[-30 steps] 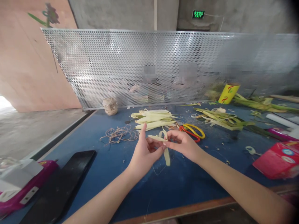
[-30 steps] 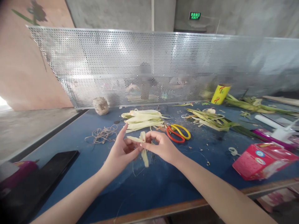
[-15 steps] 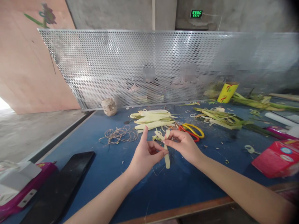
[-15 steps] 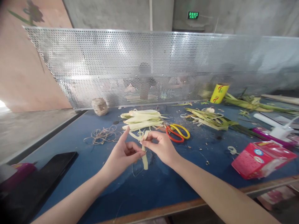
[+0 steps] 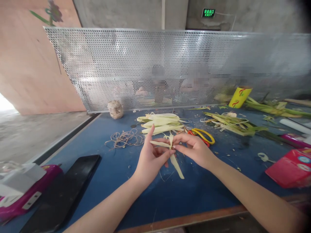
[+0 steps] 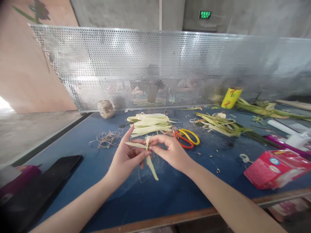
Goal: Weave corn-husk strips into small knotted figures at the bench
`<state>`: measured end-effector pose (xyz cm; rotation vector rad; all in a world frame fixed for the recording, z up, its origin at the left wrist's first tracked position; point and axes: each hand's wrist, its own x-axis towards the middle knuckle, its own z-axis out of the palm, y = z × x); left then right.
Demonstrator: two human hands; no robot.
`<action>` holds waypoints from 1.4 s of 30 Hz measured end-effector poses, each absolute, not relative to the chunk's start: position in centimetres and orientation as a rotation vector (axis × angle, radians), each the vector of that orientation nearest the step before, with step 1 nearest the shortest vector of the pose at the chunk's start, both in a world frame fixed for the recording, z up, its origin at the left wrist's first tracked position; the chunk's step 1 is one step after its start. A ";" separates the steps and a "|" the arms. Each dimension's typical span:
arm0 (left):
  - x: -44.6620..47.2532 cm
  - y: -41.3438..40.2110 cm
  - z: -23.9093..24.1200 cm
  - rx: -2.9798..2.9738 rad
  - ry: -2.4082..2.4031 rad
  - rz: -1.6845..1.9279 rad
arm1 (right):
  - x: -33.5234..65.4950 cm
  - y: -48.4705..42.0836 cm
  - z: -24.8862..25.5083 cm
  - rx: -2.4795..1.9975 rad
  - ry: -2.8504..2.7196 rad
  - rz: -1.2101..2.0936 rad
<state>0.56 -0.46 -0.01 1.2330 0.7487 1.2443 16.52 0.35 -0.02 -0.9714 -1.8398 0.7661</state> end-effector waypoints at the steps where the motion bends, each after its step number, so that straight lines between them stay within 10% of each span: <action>1: 0.5 -0.4 0.0 1.220 0.742 1.232 | 16.5 0.3 -0.1 -0.988 -1.863 0.707; 8: 0.1 -0.1 0.5 1.134 0.784 1.239 | 16.8 0.0 -0.9 -0.979 -2.102 0.050; 26: 0.1 0.3 0.5 1.038 0.768 1.237 | 16.8 -0.6 -0.6 -0.707 -2.253 -0.340; 42: 0.0 0.5 0.3 1.258 0.807 1.319 | 16.3 0.8 -0.7 -0.941 -1.804 0.645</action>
